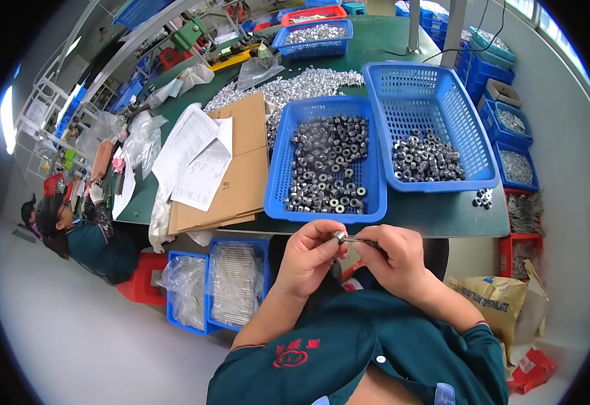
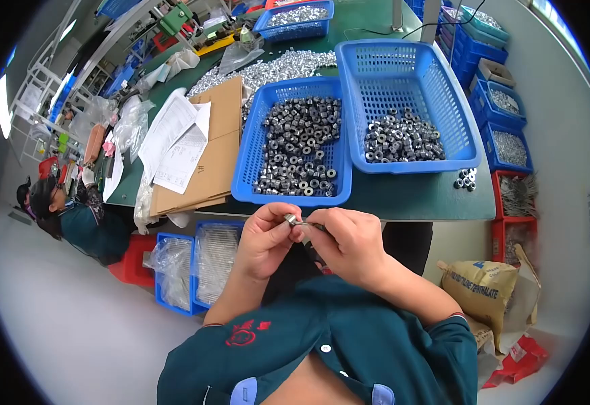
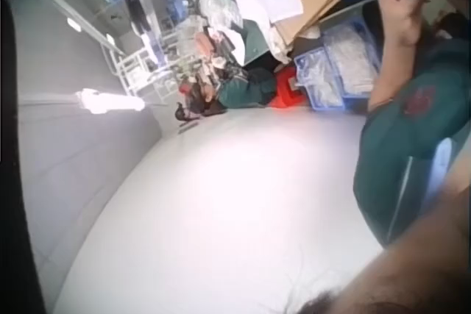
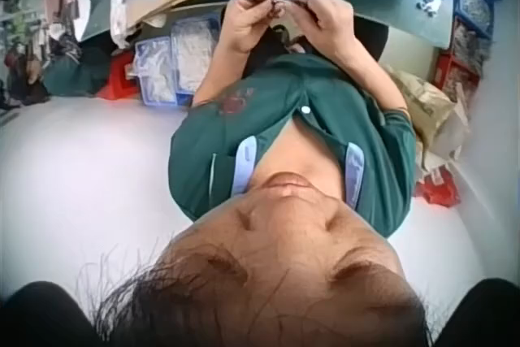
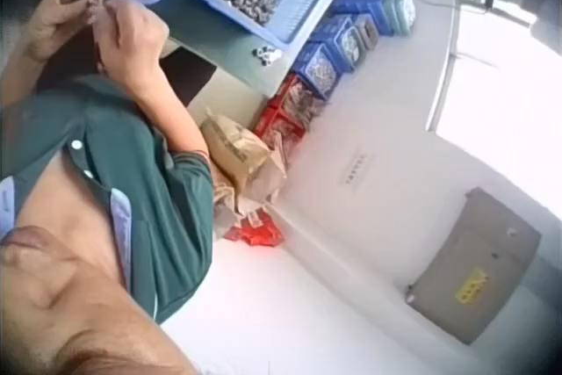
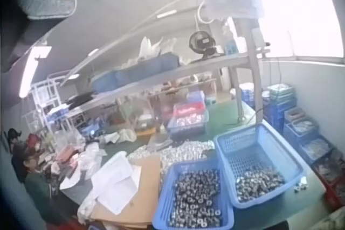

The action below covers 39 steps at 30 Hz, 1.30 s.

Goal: Manually inspecting and sorting small metal hardware components from one container to another.

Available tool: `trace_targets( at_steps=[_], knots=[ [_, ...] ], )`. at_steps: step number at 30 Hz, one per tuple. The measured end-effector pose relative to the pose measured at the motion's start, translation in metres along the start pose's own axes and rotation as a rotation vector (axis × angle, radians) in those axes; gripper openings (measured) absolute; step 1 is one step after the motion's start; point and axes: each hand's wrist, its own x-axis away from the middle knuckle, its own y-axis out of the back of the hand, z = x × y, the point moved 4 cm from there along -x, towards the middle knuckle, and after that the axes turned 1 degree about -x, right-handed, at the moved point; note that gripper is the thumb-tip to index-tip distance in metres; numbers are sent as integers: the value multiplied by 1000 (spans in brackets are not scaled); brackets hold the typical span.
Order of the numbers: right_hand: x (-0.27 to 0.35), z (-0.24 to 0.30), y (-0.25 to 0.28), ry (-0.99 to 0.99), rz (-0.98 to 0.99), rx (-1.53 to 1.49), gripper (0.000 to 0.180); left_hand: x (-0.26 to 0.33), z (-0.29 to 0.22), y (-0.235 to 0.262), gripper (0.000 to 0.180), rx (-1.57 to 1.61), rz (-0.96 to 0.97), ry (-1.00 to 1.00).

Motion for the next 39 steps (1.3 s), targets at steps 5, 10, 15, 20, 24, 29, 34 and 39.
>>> trace_targets(
  at_steps=[5, 10, 15, 20, 24, 29, 34, 39],
  knots=[
    [-2, 16, -3, 139, 106, 346, 12, 4, -6, 3, 22, -282, -81, -126],
    [3, 9, -10, 80, 14, 162, 10, 6, -8, 0, 21, -404, -95, -225],
    [9, -9, -14, -749, 144, -399, 13, 8, -12, -2, 21, -540, -86, -301],
    [16, -19, -21, -956, 128, -729, 14, 6, -14, -5, 22, -563, -128, -206],
    [4, -11, -13, -699, 147, -425, 15, 4, -10, 4, 23, -454, -77, -85],
    [8, -18, -5, -664, 100, -287, 16, 2, -6, 10, 20, 42, -183, 68],
    [9, -8, -7, -541, 109, -243, 11, 3, -2, 11, 19, 127, -138, 107],
    [9, -6, -6, -479, 102, -183, 9, 5, 2, 8, 20, 40, -137, 81]
  ],
)
